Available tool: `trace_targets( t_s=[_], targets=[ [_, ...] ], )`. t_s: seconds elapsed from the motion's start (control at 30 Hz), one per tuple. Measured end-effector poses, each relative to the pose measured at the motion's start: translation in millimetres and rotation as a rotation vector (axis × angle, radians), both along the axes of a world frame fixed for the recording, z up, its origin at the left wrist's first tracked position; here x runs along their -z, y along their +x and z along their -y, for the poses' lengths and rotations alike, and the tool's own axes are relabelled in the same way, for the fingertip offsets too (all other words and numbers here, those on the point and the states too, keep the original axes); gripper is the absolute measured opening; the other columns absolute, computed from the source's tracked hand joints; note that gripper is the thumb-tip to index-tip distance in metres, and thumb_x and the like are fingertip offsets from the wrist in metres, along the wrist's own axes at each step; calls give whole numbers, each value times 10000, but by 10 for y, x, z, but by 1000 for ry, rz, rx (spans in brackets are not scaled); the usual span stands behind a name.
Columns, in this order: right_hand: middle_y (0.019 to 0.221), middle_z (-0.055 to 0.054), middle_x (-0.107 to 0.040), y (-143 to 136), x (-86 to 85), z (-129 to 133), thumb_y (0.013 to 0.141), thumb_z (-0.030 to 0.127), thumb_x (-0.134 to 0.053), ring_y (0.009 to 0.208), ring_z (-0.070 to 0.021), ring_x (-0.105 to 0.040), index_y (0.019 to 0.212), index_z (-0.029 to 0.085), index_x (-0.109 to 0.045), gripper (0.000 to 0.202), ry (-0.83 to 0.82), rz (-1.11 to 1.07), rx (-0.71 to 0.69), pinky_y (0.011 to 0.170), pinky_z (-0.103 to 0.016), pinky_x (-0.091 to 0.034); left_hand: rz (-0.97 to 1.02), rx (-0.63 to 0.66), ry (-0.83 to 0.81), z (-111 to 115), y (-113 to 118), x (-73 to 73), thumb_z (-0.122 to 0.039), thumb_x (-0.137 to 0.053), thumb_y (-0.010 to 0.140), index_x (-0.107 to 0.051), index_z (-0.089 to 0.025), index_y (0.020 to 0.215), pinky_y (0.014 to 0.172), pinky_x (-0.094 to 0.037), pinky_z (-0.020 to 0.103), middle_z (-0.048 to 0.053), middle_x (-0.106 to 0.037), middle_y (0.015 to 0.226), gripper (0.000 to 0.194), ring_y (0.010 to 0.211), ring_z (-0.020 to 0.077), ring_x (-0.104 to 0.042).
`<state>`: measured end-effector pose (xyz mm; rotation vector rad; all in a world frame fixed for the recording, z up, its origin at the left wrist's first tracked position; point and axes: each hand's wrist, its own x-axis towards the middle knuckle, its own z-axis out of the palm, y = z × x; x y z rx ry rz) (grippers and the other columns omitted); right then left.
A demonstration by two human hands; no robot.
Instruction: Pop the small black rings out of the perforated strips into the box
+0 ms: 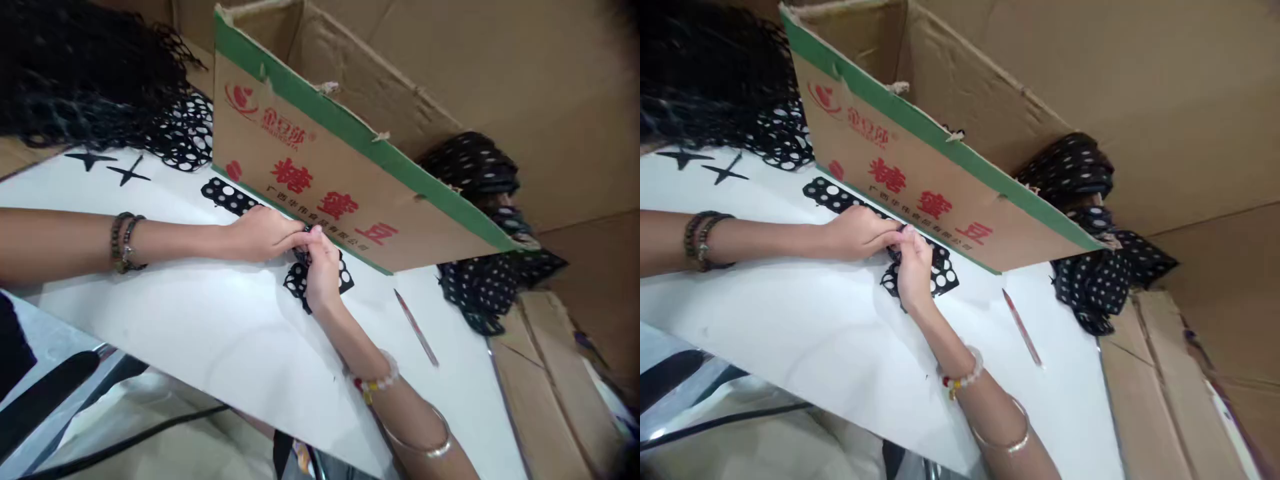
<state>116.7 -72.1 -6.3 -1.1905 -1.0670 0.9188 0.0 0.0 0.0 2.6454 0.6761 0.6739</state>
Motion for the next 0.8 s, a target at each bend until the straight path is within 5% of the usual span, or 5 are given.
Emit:
trace_targets(
  t_s=[0.23,0.43,0.63,0.8],
  targets=[
    [589,20,-410,89,-26,-52,724,563,-488,525,-78,-359,678,162,-476,404,-139,-45,-117,503,-200,-308,59,146,-259,-76,30,-84,-357,-210,890,-582,-124,666,540,-350,194,17,-592,592,492,557,105,-527],
    [539,34,-296,91,-67,-41,720,588,-476,477,-62,-240,598,165,-385,450,-89,45,-115,456,-199,-248,31,103,-34,-67,-8,-24,-322,-225,889,-598,-175,729,600,-360,225,16,-633,708,431,631,128,-548],
    [536,28,-298,82,-78,-25,721,623,-439,472,-63,-227,602,162,-392,479,-80,113,-126,439,-209,-221,-56,-22,277,-84,-28,-37,-409,-256,864,-610,-172,687,509,-287,242,25,-590,565,462,521,134,-500],
    [545,24,-309,64,-78,9,770,595,-394,473,-63,-218,607,162,-376,463,-72,129,-112,443,-212,-216,-14,-5,286,-77,-23,-61,-340,-256,868,-602,-164,666,479,-233,249,17,-571,525,438,438,110,-436]
  ],
)
